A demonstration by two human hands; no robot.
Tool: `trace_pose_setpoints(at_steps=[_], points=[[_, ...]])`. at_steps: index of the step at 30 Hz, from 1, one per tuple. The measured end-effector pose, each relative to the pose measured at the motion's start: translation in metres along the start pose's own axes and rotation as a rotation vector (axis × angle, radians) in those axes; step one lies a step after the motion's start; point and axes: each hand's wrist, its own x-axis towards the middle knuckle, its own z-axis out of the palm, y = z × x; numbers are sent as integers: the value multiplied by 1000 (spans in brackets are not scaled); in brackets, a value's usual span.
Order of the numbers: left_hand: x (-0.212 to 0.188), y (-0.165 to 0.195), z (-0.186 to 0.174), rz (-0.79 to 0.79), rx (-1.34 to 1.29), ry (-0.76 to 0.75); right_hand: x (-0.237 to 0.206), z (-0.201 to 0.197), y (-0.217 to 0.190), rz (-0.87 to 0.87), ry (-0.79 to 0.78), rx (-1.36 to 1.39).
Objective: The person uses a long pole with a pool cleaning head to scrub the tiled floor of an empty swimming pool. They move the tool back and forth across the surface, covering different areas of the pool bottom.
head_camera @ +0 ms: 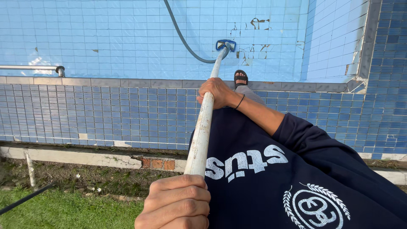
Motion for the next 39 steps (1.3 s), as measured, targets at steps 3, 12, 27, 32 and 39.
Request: trace_pose_setpoints(at_steps=[3,12,27,32,39], points=[[0,-2,9,2,-27,45,-1,-1,6,3,-15,-14],[-6,1,2,-71,68,60,3,6,16,25,-47,-57],[-22,-21,16,-72,107,111,7,8,23,91,-110,-106],[-22,-32,17,-55,128,131,14,5,16,132,-146,-121],[-24,-37,17,-15,147,104,15,7,13,217,-43,-91]])
